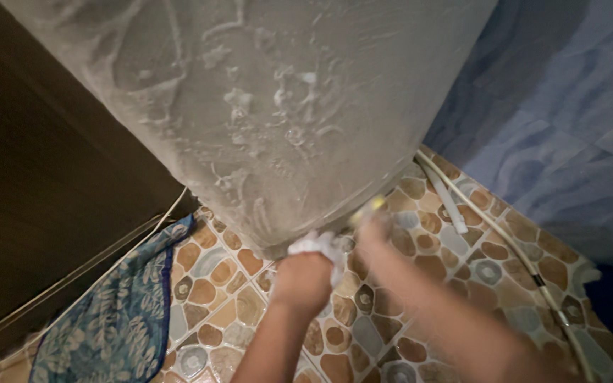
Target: The person soaps and scrubs the exterior and inner rim of a small washing machine with a sponge and then wipes down the drain hose.
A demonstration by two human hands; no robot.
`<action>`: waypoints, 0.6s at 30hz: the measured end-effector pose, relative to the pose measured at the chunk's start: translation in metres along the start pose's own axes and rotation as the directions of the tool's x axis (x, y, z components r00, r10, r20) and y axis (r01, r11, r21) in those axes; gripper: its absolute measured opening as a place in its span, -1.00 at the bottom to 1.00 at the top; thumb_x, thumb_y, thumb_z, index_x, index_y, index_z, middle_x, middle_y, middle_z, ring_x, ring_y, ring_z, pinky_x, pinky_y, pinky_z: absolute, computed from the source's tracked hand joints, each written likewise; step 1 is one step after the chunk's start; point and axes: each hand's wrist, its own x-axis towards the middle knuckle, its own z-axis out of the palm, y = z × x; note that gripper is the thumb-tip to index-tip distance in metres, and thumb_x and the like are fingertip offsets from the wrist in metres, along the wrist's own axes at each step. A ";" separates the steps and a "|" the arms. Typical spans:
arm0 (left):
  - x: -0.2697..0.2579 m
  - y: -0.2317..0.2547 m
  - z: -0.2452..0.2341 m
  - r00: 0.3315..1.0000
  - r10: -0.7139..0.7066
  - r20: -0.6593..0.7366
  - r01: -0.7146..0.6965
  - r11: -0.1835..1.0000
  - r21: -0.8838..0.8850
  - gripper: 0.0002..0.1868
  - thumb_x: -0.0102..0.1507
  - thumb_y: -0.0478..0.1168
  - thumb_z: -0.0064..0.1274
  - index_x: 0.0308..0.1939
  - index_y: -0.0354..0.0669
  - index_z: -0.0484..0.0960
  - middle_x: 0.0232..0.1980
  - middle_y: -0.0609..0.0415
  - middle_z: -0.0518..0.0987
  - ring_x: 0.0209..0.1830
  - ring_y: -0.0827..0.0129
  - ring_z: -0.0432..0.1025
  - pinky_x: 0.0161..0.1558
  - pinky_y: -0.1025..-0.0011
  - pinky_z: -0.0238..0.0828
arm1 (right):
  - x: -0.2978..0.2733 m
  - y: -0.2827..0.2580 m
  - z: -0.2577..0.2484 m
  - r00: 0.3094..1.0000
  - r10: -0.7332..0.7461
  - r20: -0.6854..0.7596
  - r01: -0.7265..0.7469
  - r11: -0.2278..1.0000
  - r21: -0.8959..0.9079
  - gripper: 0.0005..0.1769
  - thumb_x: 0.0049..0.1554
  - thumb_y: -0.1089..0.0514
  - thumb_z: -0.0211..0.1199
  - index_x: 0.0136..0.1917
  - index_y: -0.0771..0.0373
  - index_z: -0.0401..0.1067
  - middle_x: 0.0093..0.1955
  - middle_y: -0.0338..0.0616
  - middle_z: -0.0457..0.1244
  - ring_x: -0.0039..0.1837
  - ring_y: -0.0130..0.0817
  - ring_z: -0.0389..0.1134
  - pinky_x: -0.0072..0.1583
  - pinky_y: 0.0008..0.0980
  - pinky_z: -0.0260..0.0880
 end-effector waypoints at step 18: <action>-0.019 -0.032 0.017 0.952 -0.175 0.253 0.154 0.983 0.099 -0.87 0.11 -0.33 0.10 -0.31 -0.15 0.73 -0.16 -0.14 0.67 -0.15 -0.02 0.60 -0.12 0.08 0.55 | -0.008 0.000 0.016 0.998 -0.017 -0.054 0.018 1.000 0.019 -0.72 0.17 0.12 0.30 0.08 0.30 0.38 -0.09 -0.14 0.34 -0.18 -0.34 0.35 -0.21 -0.34 0.39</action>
